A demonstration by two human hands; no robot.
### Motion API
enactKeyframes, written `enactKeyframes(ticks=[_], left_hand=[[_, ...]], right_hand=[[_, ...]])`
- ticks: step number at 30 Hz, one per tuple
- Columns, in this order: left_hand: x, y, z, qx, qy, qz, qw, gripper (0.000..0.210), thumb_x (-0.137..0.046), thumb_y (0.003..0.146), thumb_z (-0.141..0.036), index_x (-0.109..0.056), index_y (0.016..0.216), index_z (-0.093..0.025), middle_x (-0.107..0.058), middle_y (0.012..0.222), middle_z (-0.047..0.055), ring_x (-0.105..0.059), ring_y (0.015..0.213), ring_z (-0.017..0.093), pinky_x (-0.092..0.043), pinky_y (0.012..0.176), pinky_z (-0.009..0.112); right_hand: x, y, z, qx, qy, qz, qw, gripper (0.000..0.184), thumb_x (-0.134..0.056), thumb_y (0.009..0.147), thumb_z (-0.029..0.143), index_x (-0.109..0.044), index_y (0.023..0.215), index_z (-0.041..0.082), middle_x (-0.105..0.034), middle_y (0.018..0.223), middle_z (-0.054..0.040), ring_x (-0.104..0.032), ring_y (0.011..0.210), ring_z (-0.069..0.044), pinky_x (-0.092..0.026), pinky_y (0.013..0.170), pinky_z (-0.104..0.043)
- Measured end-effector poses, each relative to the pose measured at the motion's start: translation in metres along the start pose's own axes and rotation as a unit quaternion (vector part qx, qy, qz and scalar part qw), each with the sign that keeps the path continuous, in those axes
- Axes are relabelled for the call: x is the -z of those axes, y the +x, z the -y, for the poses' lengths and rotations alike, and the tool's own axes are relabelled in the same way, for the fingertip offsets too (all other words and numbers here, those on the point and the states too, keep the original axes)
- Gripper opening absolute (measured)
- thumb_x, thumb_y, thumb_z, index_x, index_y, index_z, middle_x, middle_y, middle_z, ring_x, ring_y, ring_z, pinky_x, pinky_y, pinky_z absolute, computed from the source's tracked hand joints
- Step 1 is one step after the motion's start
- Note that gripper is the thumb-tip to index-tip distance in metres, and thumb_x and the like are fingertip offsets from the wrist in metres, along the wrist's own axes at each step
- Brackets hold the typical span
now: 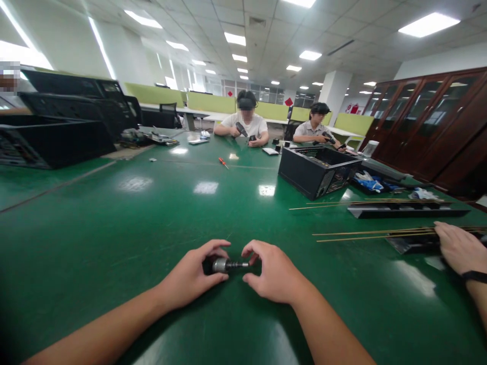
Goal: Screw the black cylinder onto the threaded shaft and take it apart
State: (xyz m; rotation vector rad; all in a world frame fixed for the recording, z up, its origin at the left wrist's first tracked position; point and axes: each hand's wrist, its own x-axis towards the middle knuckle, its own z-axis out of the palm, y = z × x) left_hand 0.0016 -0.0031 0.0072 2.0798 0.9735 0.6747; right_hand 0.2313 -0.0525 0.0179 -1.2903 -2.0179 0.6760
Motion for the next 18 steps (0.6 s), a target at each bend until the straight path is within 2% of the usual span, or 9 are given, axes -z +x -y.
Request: enactKeyframes(ticks=[5,9,18], left_hand=[[0.000,0.000,-0.004,0.011,0.002,-0.001,1.000,0.027,-0.075,0.072,-0.020,-0.064,0.096,-0.021,-0.070,0.089,-0.002,-0.064,0.083,0.017,-0.047,0.075,0.028],[-0.001,-0.002,-0.006,-0.006,0.015,-0.002,1.000,0.025,-0.077,0.072,-0.023,-0.067,0.095,-0.021,-0.070,0.087,-0.001,-0.064,0.081,0.017,-0.046,0.074,0.028],[-0.003,-0.006,-0.007,-0.046,0.026,-0.007,0.999,0.025,-0.077,0.072,-0.023,-0.068,0.096,-0.022,-0.071,0.091,0.001,-0.065,0.085,0.018,-0.048,0.077,0.029]], right_hand=[[-0.003,0.002,-0.003,-0.006,-0.001,0.016,1.000,0.039,-0.075,0.068,0.013,-0.064,0.104,0.022,-0.068,0.094,-0.0011,-0.063,0.085,-0.018,-0.048,0.078,-0.029],[-0.005,0.002,0.003,0.005,-0.004,0.018,1.000,0.038,-0.076,0.069,0.014,-0.065,0.105,0.023,-0.069,0.095,-0.0013,-0.063,0.086,-0.018,-0.047,0.078,-0.029],[-0.010,0.001,0.006,0.028,-0.010,0.021,0.999,0.019,-0.067,0.081,0.015,-0.069,0.099,0.023,-0.071,0.093,-0.0016,-0.064,0.085,-0.018,-0.046,0.076,-0.029]])
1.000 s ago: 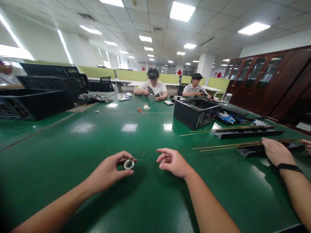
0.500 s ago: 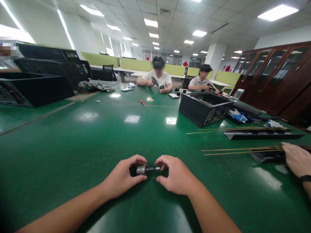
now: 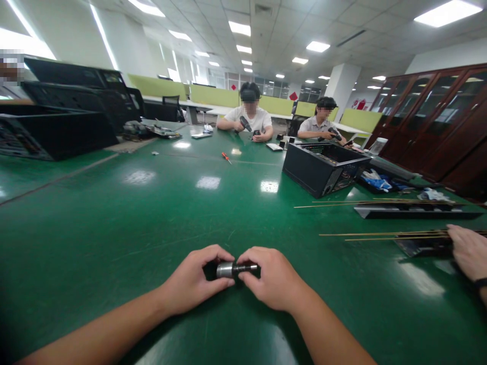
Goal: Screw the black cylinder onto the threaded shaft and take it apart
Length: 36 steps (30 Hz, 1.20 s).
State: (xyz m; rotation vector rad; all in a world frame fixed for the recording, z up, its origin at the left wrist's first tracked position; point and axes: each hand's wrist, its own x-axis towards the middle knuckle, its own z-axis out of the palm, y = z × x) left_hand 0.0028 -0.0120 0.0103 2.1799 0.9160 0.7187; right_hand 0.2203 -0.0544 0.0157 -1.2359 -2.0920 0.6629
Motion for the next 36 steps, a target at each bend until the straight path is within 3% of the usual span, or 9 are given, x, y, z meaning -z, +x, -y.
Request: enactKeyframes(ticks=[13,36], left_hand=[[-0.0020,-0.0016,0.0009,-0.025,-0.002,-0.015,1.000,0.022,-0.074,0.075,-0.022,-0.069,0.096,-0.022,-0.072,0.092,0.002,-0.066,0.086,0.018,-0.049,0.080,0.029],[-0.0034,-0.0018,0.0033,-0.037,-0.001,-0.030,0.999,0.025,-0.076,0.074,-0.020,-0.068,0.098,-0.022,-0.069,0.092,0.001,-0.064,0.086,0.016,-0.048,0.079,0.029]], right_hand=[[-0.0007,0.0007,0.0025,0.001,-0.018,0.019,1.000,0.015,-0.067,0.088,0.028,-0.073,0.100,0.022,-0.073,0.091,-0.0017,-0.065,0.083,-0.017,-0.045,0.074,-0.027],[0.0019,0.0009,0.0026,0.018,-0.039,0.020,0.999,0.013,-0.063,0.090,0.028,-0.073,0.097,0.022,-0.073,0.090,-0.0028,-0.065,0.082,-0.018,-0.044,0.075,-0.028]])
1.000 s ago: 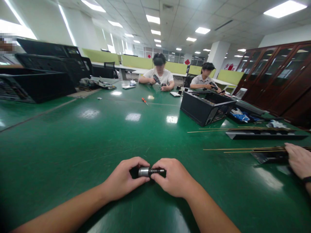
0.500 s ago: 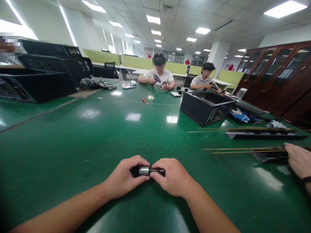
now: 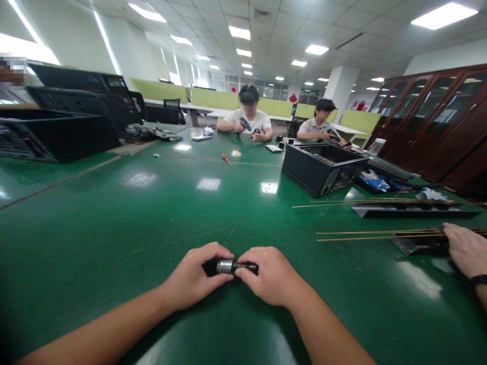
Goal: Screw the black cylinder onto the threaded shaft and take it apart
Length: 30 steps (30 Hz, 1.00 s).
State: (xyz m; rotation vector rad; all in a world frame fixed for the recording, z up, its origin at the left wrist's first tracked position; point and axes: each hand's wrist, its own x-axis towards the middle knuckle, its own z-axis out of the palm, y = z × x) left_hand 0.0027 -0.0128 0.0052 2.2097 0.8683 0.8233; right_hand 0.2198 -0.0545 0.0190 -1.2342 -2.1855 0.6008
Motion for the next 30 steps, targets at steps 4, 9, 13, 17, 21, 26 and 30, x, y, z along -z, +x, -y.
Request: enactKeyframes(ticks=[4,9,13,17,21,26,30], left_hand=[[0.0002,0.0000,-0.0001,0.001,-0.002,0.000,1.000,0.026,-0.076,0.074,-0.019,-0.068,0.098,-0.022,-0.069,0.091,0.000,-0.064,0.086,0.016,-0.047,0.079,0.028],[0.0002,0.0001,-0.0002,0.000,-0.003,-0.004,1.000,0.025,-0.077,0.073,-0.018,-0.068,0.097,-0.021,-0.069,0.091,0.000,-0.064,0.085,0.016,-0.048,0.078,0.029],[-0.0002,-0.0004,-0.0002,0.000,-0.004,-0.005,1.000,0.025,-0.077,0.073,-0.018,-0.068,0.096,-0.021,-0.069,0.091,0.000,-0.064,0.086,0.016,-0.048,0.078,0.029],[0.0000,-0.0003,-0.0002,-0.002,-0.005,-0.007,1.000,0.024,-0.076,0.074,-0.018,-0.068,0.096,-0.021,-0.069,0.090,0.001,-0.064,0.085,0.017,-0.048,0.079,0.029],[0.0003,0.0000,0.0002,-0.007,-0.002,-0.013,1.000,0.024,-0.076,0.074,-0.019,-0.067,0.097,-0.021,-0.069,0.091,0.001,-0.064,0.085,0.016,-0.048,0.078,0.029],[0.0006,0.0003,0.0005,-0.013,-0.002,-0.017,1.000,0.024,-0.076,0.074,-0.019,-0.068,0.097,-0.021,-0.069,0.091,0.001,-0.065,0.086,0.017,-0.048,0.080,0.030],[0.0013,0.0005,0.0007,-0.009,-0.002,-0.027,1.000,0.025,-0.076,0.074,-0.019,-0.068,0.098,-0.021,-0.069,0.092,0.001,-0.065,0.086,0.017,-0.048,0.080,0.030]], right_hand=[[0.0006,-0.0001,-0.0004,-0.002,-0.005,0.001,1.000,0.013,-0.063,0.090,0.027,-0.073,0.097,0.022,-0.073,0.089,-0.0020,-0.065,0.081,-0.017,-0.044,0.074,-0.028],[0.0005,-0.0018,-0.0011,-0.004,-0.012,-0.002,1.000,0.014,-0.063,0.090,0.028,-0.073,0.097,0.022,-0.072,0.088,-0.0016,-0.065,0.081,-0.016,-0.044,0.074,-0.027],[0.0007,-0.0022,-0.0013,-0.002,-0.015,-0.007,1.000,0.013,-0.063,0.091,0.027,-0.073,0.098,0.021,-0.072,0.088,-0.0014,-0.065,0.082,-0.016,-0.044,0.075,-0.027],[0.0017,-0.0019,-0.0012,-0.003,-0.018,-0.007,1.000,0.012,-0.063,0.090,0.026,-0.073,0.096,0.021,-0.072,0.087,-0.0015,-0.064,0.080,-0.016,-0.043,0.073,-0.027],[0.0029,-0.0026,-0.0008,-0.004,-0.018,-0.006,1.000,0.012,-0.062,0.091,0.026,-0.073,0.095,0.021,-0.072,0.087,-0.0017,-0.064,0.080,-0.017,-0.043,0.073,-0.027],[0.0043,-0.0033,-0.0008,-0.009,-0.016,-0.009,1.000,0.012,-0.063,0.090,0.024,-0.073,0.096,0.022,-0.072,0.088,-0.0011,-0.064,0.081,-0.016,-0.043,0.075,-0.027],[0.0057,-0.0032,-0.0007,-0.016,-0.020,-0.017,1.000,0.011,-0.063,0.089,0.024,-0.072,0.095,0.022,-0.072,0.088,-0.0004,-0.064,0.081,-0.016,-0.043,0.075,-0.027]])
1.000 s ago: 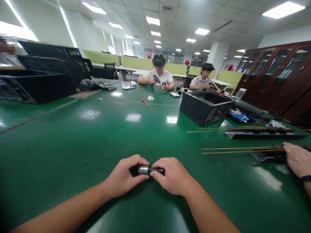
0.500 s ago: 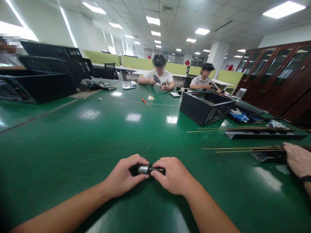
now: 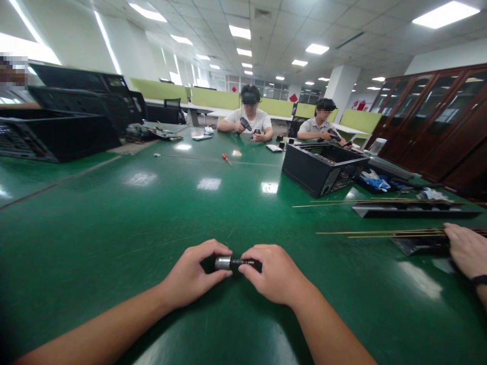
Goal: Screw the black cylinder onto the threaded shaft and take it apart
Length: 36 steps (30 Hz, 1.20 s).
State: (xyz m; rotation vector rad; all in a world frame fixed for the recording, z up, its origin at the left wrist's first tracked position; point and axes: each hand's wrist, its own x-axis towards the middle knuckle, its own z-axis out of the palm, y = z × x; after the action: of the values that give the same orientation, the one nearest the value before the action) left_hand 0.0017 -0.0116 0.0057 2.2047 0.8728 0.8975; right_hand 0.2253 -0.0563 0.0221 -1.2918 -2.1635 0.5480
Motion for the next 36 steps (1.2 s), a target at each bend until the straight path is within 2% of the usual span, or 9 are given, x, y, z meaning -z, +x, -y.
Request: enactKeyframes(ticks=[36], left_hand=[[0.0029,0.0025,0.0011,-0.003,0.007,-0.016,1.000,0.023,-0.074,0.074,-0.018,-0.068,0.096,-0.021,-0.070,0.092,0.002,-0.065,0.086,0.017,-0.049,0.080,0.031]], right_hand=[[0.0056,-0.0008,-0.0022,-0.013,-0.014,-0.006,1.000,0.011,-0.065,0.088,0.024,-0.073,0.094,0.022,-0.071,0.084,-0.0014,-0.063,0.078,-0.017,-0.045,0.074,-0.028]])
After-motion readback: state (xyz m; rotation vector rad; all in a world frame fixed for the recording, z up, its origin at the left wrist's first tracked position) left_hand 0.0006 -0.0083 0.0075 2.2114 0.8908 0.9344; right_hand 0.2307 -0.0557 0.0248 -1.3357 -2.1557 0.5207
